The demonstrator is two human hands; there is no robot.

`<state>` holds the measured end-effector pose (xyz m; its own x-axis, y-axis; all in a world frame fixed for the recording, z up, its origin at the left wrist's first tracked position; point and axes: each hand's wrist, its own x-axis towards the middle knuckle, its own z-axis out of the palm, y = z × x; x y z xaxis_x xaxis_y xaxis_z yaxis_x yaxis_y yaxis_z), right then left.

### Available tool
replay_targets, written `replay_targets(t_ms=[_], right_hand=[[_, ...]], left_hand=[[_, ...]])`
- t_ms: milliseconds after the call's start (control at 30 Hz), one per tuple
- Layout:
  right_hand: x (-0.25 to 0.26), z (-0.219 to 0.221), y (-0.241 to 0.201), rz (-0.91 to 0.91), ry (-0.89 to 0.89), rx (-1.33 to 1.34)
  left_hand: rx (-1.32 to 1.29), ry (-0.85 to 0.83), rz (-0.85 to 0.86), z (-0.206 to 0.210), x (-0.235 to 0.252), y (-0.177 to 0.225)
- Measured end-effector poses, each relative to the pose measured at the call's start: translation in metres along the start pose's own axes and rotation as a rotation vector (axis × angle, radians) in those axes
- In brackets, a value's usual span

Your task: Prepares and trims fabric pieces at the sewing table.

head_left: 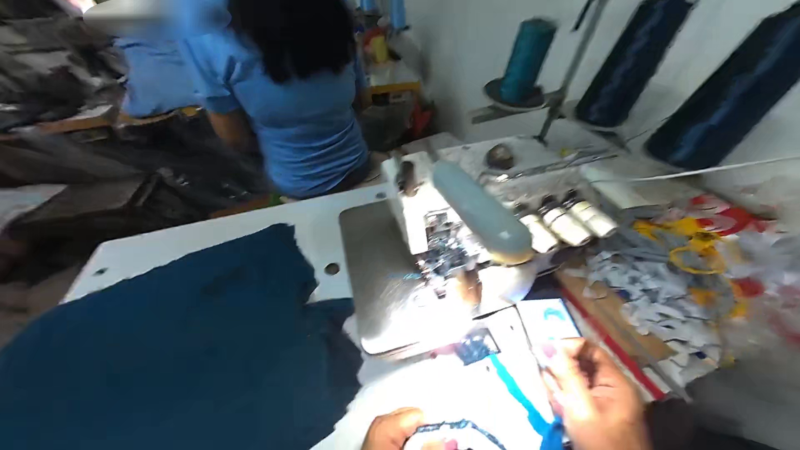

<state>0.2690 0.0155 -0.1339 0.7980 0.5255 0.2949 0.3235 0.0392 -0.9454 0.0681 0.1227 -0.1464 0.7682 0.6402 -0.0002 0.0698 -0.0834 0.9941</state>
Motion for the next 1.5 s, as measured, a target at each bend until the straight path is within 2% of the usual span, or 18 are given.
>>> replay_targets(t_ms=[67,167,233,467,533,633,767,900,1000,1067,1233,1367,1500], right_hand=[[0.002,-0.008,-0.007,-0.046,-0.174,-0.062],[-0.007,-0.001,-0.011,-0.038,-0.543,-0.019],[-0.015,0.009,-0.007,-0.023,-0.673,-0.016],[-0.030,0.030,-0.007,0.087,-0.552,-0.158],[-0.026,0.027,-0.007,0.126,-0.595,-0.155],[-0.019,0.012,-0.009,0.193,-0.763,-0.097],[-0.016,0.001,-0.006,0.213,-0.788,-0.008],[-0.011,0.005,-0.006,0.145,-0.726,-0.100],[-0.022,0.012,-0.010,-0.036,-0.500,-0.363],[-0.032,0.015,-0.021,-0.084,-0.416,-0.407],[-0.056,0.019,-0.026,-0.119,-0.509,-0.312],[-0.061,0.023,-0.013,-0.127,-0.490,-0.303],[-0.060,0.021,-0.009,-0.119,-0.490,-0.273]], left_hand=[[-0.063,0.004,-0.020,0.002,0.002,0.002],[-0.101,0.009,-0.043,0.003,0.002,0.003],[-0.098,0.003,-0.037,0.003,0.002,0.003],[-0.031,0.083,0.014,0.005,0.005,-0.004],[-0.026,0.078,0.040,0.005,0.006,-0.006],[-0.067,0.084,-0.007,0.005,0.005,-0.004],[-0.127,0.045,-0.036,0.006,0.005,0.002],[-0.139,0.064,-0.036,0.007,0.005,0.004],[-0.163,0.175,-0.121,0.010,0.004,0.007],[-0.192,0.222,-0.155,0.011,0.004,0.009],[-0.201,0.282,-0.262,0.013,0.009,0.025],[-0.219,0.272,-0.264,0.013,0.008,0.026],[-0.220,0.214,-0.178,0.010,0.004,0.010]])
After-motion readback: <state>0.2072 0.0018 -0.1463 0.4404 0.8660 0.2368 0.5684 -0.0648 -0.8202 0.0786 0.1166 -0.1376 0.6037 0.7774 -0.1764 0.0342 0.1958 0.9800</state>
